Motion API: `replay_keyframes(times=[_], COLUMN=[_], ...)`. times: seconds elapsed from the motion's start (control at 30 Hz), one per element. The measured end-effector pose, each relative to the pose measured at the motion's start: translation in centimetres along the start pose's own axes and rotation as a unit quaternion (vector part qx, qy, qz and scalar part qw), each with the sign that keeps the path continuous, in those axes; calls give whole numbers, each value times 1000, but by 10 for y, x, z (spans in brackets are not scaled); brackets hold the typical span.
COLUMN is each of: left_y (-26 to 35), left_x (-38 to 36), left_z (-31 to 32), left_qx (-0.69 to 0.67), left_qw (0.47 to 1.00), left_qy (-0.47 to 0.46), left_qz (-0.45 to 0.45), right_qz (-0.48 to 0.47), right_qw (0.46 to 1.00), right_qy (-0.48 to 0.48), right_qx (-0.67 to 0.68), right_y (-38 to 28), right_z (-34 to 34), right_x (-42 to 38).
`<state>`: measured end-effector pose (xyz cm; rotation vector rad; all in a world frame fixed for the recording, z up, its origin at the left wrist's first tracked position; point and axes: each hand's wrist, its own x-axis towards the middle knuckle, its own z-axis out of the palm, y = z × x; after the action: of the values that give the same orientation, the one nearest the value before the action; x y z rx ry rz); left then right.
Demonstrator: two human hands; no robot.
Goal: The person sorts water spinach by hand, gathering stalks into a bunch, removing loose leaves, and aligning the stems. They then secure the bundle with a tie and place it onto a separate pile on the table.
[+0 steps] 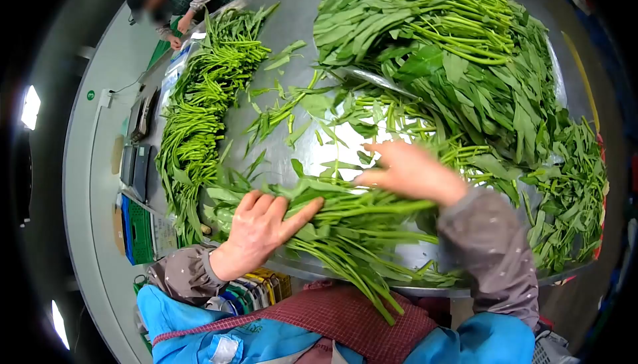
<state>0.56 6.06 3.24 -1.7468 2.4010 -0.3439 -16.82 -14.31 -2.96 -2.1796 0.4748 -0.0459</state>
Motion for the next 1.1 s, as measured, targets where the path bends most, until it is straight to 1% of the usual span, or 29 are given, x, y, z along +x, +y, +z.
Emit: replay_keyframes(times=[0.03,0.1,0.17,0.23,0.27,0.3,0.33,0.37,0.4,0.43,0.47,0.5,0.53,0.57,0.6,0.63,0.67,0.7,0.77,0.8,0.83,0.9,0.93,0.97,1.0,1.03,1.07,1.1], left_y=[-2,-5,-11,-17,-22,-25,-29,-33,-44,-45,-43,-41,-39,-40,-40,-40,-39,-38,-32,-29,-25,-18,-13,-13,-13,-13,-17,-22], left_x=[0,-4,-18,-33,-35,-36,-35,-35,-47,-44,-44,-43,-38,-39,-41,-43,-45,-43,-35,-35,-32,-25,-22,-20,-17,-15,-20,-28], left_z=[-3,-8,-4,-1,-2,1,7,16,41,45,43,40,34,34,38,43,48,48,45,47,45,37,36,32,27,24,26,32], left_qx=[6,-6,-22,-74,-130,-133,-284,-424,-477,-584,-637,-686,-737,-733,-742,-752,-738,-737,-682,-605,-605,-446,-386,-387,-343,-297,-273,-250], left_qw=[1000,1000,999,992,980,979,935,866,832,765,710,649,594,597,581,564,580,581,656,739,739,811,841,841,866,888,902,908], left_qy=[3,-21,-9,-39,-86,-90,-100,-103,-160,-146,-148,-149,-131,-130,-139,-149,-146,-146,-105,-72,-72,-135,-149,-150,-153,-155,-122,-114], left_qz=[-5,-14,-26,-91,-124,-124,-187,-243,-233,-229,-262,-295,-295,-297,-303,-308,-313,-313,-306,-287,-286,-355,-349,-348,-332,-316,-312,-316], right_qz=[-58,-85,45,125,126,130,131,129,46,-39,14,9,15,22,42,42,35,29,29,51,80,98,80,63,96,-14,189,213], right_qw=[995,974,995,991,990,986,990,990,995,990,988,987,964,923,904,891,886,879,864,843,842,816,816,816,816,915,909,867], right_qy=[-56,-189,-90,3,21,42,22,30,81,130,135,140,148,149,130,115,110,106,54,25,26,-1,-3,-6,-14,31,-18,141], right_qx=[54,87,-25,43,66,91,53,51,48,46,77,80,219,354,405,436,450,463,500,536,532,570,573,575,570,402,371,427], right_y=[-3,-3,46,93,85,74,65,58,51,43,31,29,29,27,21,15,10,6,-1,-13,-24,-51,-58,-58,-46,-21,-27,-21], right_z=[19,15,3,-17,-25,-33,-39,-41,-41,-40,-42,-38,-31,-24,-17,-9,-1,9,29,36,46,59,65,72,83,87,54,44], right_x=[8,9,-14,-39,-43,-48,-44,-38,-32,-27,-25,-23,-21,-20,-19,-18,-16,-13,-9,-10,-9,-8,-4,-1,2,6,-2,-15])
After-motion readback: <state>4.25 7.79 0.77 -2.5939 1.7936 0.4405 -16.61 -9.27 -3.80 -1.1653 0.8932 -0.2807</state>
